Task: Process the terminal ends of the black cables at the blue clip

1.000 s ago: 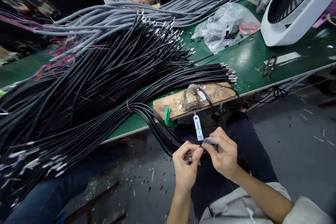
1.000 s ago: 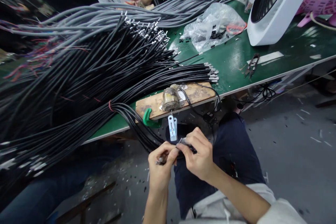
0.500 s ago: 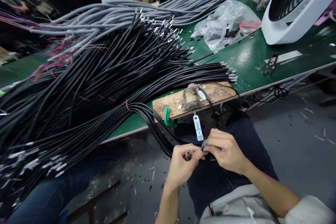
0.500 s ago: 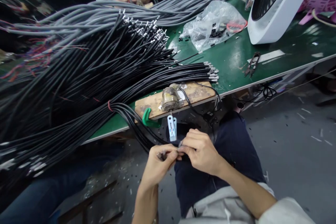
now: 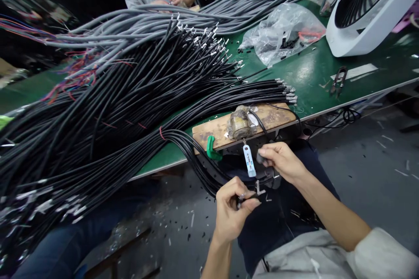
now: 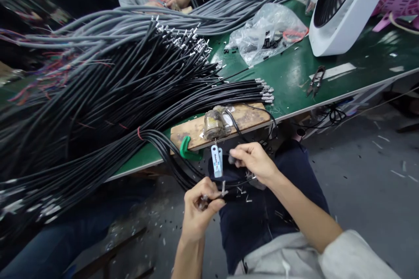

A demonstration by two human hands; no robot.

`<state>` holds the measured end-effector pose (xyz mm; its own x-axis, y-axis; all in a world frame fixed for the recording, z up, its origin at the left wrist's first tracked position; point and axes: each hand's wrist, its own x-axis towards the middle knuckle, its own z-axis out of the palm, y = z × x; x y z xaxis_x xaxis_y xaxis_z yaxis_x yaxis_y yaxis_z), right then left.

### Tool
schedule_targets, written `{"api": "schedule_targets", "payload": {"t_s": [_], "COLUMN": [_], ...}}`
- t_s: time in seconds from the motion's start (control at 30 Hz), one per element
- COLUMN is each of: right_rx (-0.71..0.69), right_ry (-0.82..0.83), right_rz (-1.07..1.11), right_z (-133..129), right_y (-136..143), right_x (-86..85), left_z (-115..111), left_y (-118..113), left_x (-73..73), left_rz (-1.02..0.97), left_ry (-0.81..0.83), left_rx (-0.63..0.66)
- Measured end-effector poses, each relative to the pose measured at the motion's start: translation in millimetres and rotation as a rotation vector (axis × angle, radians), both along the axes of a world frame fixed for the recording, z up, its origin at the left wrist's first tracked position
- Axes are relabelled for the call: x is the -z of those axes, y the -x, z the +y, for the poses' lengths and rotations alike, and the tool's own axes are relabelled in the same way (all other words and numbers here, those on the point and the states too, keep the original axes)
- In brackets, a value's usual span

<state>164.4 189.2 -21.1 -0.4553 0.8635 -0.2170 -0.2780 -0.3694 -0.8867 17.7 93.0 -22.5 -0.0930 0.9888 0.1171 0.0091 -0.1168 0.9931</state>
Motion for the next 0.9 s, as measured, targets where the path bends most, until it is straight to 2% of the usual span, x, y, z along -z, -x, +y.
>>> {"api": "schedule_targets", "payload": {"t_s": [0.1,0.2,0.4,0.5,0.63,0.77,0.9], "right_rx": [-0.021,-0.071,-0.079,-0.128,-0.045,0.023,0.065], "right_ry": [-0.003,0.094,0.229,0.256,0.279,0.107,-0.27], "right_rz": [0.068,0.212,0.377,0.406,0.381,0.149,-0.195], "right_z": [5,1,-4,-5,-6,-13,-24], "right_y": [13,25,29,25,10,-17,-31], "right_x": [-9.6,-12.4,-8.4,-3.0,15.6,28.4,14.5], "left_z": [-1,2,11,10,5,2,4], "left_y": [1,0,-4,-5,-3,1,-1], "left_x": [4.9,8.4,6.9,5.8,6.3,3.2,-1.1], "left_rz": [-0.095,-0.145,-0.072,-0.074,-0.06,-0.004,0.057], "left_ry": [-0.055,-0.085,0.006,0.019,-0.019,-0.027,0.157], "left_rx": [-0.045,-0.092,-0.101,-0.09,-0.088,0.008,0.046]}}
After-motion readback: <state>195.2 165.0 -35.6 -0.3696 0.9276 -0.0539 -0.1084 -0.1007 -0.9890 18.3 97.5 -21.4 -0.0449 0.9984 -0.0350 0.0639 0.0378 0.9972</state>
